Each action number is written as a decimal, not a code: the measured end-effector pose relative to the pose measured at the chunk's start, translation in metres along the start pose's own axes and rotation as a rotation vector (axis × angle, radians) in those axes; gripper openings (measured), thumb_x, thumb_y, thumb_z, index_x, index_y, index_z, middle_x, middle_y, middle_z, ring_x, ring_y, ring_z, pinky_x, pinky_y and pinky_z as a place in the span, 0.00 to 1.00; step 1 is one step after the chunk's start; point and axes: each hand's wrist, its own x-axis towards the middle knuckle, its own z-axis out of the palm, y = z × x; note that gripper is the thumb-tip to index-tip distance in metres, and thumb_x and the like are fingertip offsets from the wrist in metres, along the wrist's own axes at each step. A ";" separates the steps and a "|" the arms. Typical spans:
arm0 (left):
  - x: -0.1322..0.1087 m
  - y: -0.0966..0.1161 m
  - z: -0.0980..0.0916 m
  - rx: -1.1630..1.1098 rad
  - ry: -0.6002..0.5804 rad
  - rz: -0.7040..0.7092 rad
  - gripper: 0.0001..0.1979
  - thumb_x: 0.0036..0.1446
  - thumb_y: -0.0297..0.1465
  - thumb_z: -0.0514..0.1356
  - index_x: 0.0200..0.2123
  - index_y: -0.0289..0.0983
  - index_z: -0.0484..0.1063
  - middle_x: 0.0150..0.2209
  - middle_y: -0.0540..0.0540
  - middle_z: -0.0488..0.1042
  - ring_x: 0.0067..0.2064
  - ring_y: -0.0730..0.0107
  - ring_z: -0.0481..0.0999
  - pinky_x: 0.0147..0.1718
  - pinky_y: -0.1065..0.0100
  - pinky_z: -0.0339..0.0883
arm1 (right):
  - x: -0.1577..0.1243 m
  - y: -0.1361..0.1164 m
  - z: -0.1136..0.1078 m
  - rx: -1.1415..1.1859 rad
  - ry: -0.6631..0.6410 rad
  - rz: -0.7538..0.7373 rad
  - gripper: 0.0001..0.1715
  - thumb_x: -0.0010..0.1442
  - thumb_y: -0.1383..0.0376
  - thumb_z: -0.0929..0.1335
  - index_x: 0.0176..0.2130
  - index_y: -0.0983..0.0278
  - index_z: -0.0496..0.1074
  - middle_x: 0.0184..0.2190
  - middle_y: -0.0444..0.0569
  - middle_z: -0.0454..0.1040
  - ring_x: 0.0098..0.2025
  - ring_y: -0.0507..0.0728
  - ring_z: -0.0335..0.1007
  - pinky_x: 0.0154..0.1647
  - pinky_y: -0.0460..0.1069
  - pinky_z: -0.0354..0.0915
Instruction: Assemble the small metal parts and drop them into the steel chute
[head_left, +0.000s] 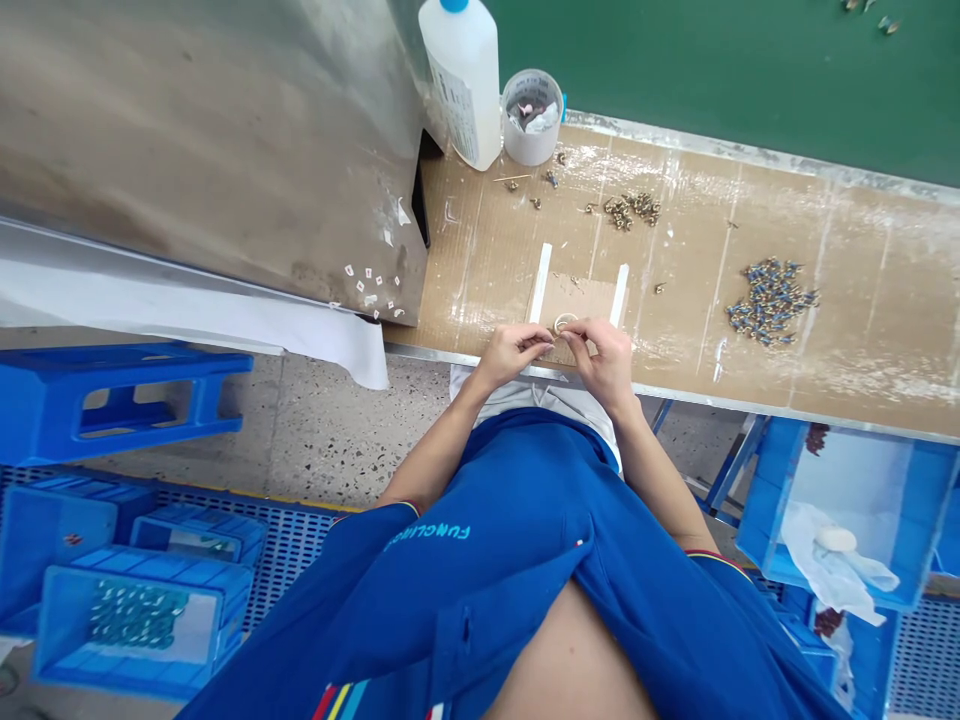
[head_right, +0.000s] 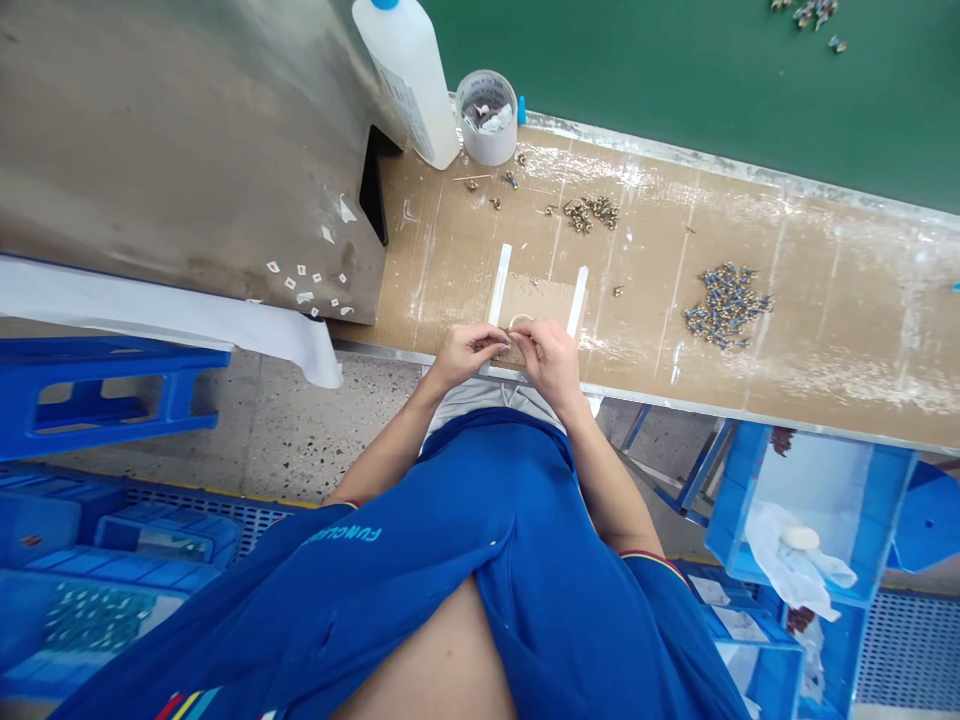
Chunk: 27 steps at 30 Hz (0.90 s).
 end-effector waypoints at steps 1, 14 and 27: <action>0.000 0.000 0.000 -0.003 0.002 0.007 0.10 0.59 0.35 0.63 0.34 0.34 0.79 0.31 0.45 0.80 0.30 0.71 0.76 0.31 0.72 0.71 | 0.000 0.000 0.000 -0.005 0.000 -0.001 0.11 0.69 0.62 0.66 0.35 0.59 0.75 0.31 0.47 0.80 0.32 0.56 0.74 0.36 0.51 0.67; 0.001 -0.001 -0.001 -0.037 0.000 0.013 0.10 0.58 0.35 0.64 0.33 0.33 0.79 0.32 0.44 0.80 0.31 0.70 0.78 0.31 0.71 0.72 | -0.001 -0.002 -0.005 0.062 0.045 0.192 0.13 0.67 0.55 0.66 0.35 0.58 0.76 0.32 0.48 0.81 0.34 0.57 0.76 0.39 0.53 0.71; 0.001 0.002 -0.001 -0.007 0.053 0.039 0.09 0.57 0.34 0.64 0.32 0.33 0.78 0.33 0.43 0.80 0.32 0.71 0.78 0.32 0.71 0.72 | -0.002 0.039 -0.010 -0.003 0.212 0.153 0.16 0.67 0.53 0.66 0.45 0.59 0.76 0.45 0.53 0.76 0.45 0.58 0.74 0.41 0.53 0.72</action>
